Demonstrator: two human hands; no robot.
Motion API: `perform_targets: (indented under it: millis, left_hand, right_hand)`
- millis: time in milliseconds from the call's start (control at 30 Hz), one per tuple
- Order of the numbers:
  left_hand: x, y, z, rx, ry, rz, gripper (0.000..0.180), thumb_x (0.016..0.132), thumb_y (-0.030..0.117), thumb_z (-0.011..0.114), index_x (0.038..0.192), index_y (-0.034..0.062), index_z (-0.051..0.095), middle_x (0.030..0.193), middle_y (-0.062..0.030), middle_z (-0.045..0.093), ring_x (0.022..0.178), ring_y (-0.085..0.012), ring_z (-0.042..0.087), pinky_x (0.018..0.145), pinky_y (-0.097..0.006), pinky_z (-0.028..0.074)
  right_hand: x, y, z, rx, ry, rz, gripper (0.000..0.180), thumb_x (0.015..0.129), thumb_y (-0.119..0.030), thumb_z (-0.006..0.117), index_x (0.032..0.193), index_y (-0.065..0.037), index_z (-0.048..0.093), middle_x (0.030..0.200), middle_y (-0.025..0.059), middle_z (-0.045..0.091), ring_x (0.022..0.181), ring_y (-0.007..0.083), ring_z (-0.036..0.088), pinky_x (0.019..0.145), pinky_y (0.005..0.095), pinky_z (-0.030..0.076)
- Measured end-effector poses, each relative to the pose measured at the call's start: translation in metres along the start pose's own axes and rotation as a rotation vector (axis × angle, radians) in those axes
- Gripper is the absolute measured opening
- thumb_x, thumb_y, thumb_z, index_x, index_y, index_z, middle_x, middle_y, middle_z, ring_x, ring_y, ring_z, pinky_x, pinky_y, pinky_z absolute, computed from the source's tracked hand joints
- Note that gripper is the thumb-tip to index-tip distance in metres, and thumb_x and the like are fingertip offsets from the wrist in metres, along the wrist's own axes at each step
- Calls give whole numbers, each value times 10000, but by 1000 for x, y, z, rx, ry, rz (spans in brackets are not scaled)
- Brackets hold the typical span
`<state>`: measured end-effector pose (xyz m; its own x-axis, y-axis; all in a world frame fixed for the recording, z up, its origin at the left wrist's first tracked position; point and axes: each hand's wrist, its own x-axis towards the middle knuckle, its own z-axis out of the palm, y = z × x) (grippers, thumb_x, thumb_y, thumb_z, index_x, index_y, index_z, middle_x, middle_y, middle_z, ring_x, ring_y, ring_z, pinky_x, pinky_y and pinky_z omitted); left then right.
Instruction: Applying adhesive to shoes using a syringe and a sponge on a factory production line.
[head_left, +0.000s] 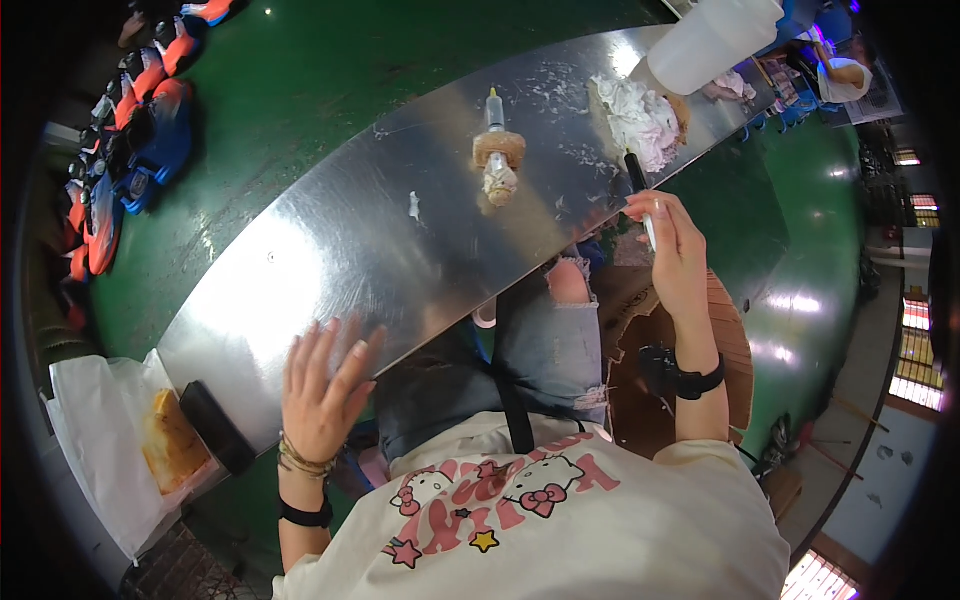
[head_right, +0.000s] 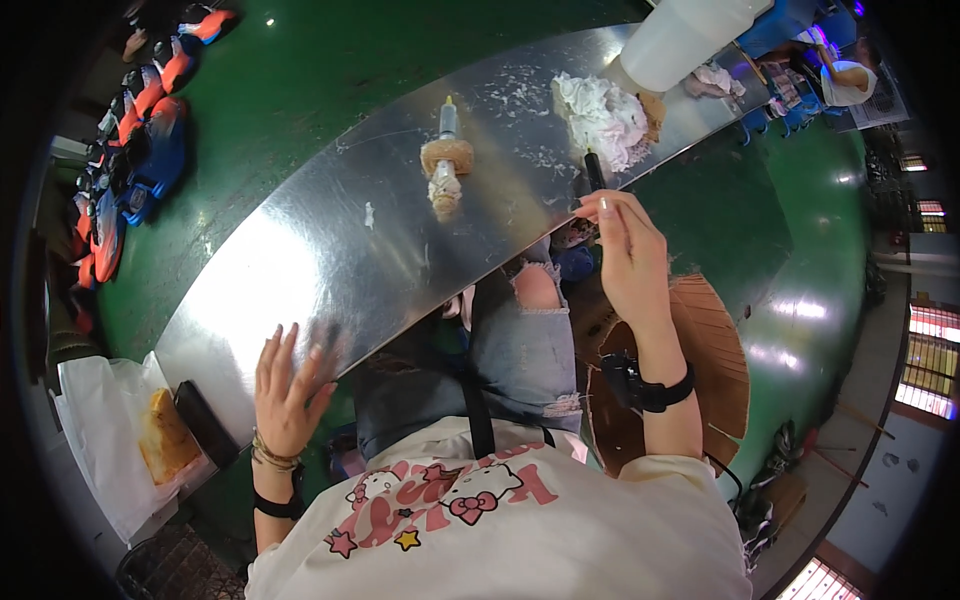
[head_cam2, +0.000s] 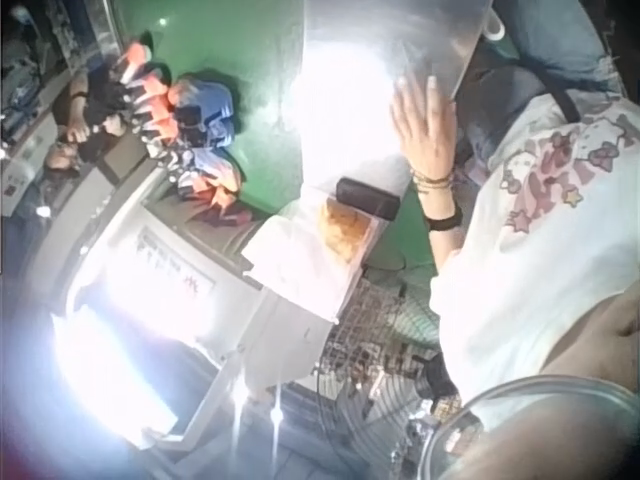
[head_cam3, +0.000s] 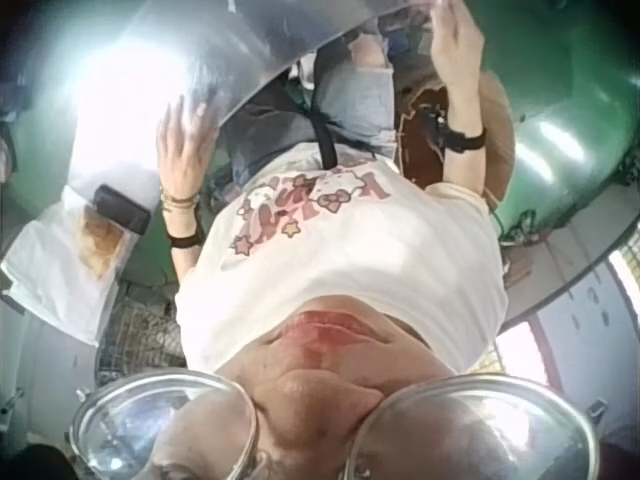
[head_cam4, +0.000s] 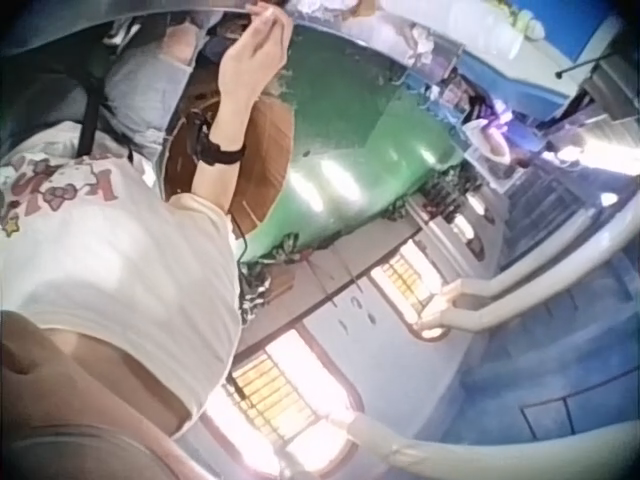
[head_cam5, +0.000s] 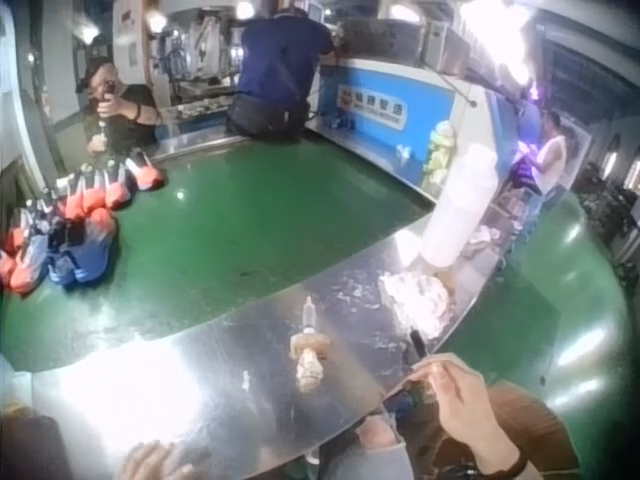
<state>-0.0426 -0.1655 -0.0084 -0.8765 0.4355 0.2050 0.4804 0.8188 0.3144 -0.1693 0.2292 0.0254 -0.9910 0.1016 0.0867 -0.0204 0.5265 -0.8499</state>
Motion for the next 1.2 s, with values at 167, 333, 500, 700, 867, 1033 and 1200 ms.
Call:
perform_targets:
  millis: [167, 333, 500, 700, 867, 1033, 1200]
  left_hand:
    - [-10, -13, -3, 215, -94, -213, 675, 869, 548, 548, 1400, 139, 467, 1475, -196, 380, 1378, -385, 337, 1127, -529, 219]
    - [-8, -11, -1, 252, -76, -220, 663, 869, 588, 504, 1365, 149, 525, 1473, -172, 396, 1376, -365, 348, 1125, -525, 222]
    - [-5, -12, -3, 218, -39, -224, 639, 812, 539, 609, 1343, 190, 548, 1456, -134, 428, 1367, -324, 372, 1120, -510, 243]
    - [30, -10, -24, 158, -20, -310, 351, 809, 354, 687, 1085, 139, 669, 1083, -91, 623, 1060, -270, 573, 974, -442, 384]
    - [126, -47, -16, 66, -336, -166, 328, 868, 389, 624, 731, 91, 619, 646, -89, 634, 633, -297, 624, 596, -389, 477]
    - [197, -47, -11, 31, -599, -89, 396, 871, 489, 594, 761, 120, 687, 695, -62, 682, 716, -265, 671, 669, -389, 530]
    - [226, -42, -14, 27, -814, -8, 564, 897, 593, 486, 691, 108, 688, 634, -66, 654, 636, -246, 651, 629, -380, 505]
  right_hand:
    - [1, 0, -2, 57, 11, -14, 319, 1022, -200, 407, 1013, 24, 634, 1032, 65, 651, 911, 137, 611, 774, 265, 478]
    - [8, 9, 8, 175, 14, -111, 344, 1032, -225, 395, 1051, 33, 621, 1054, 80, 649, 931, 151, 615, 815, 272, 484]
    - [5, 10, 15, 322, 117, 118, 354, 1032, -246, 400, 1078, 28, 619, 1108, 91, 640, 956, 152, 618, 831, 278, 481]
    - [8, 10, 28, 267, 100, -39, 291, 1020, -198, 436, 1070, 21, 620, 1097, 85, 640, 968, 142, 613, 829, 261, 478]
    - [50, 28, 64, 247, 129, -219, 159, 967, -81, 521, 1049, 7, 626, 1081, 86, 650, 991, 151, 615, 872, 286, 469]
    - [66, 33, 86, 46, 254, -387, 109, 909, -63, 590, 977, 0, 647, 1040, 102, 676, 988, 213, 644, 869, 299, 479]
    - [66, 40, 83, 11, 269, -412, 87, 884, -78, 621, 937, -18, 657, 1039, 91, 681, 979, 231, 646, 867, 311, 483]
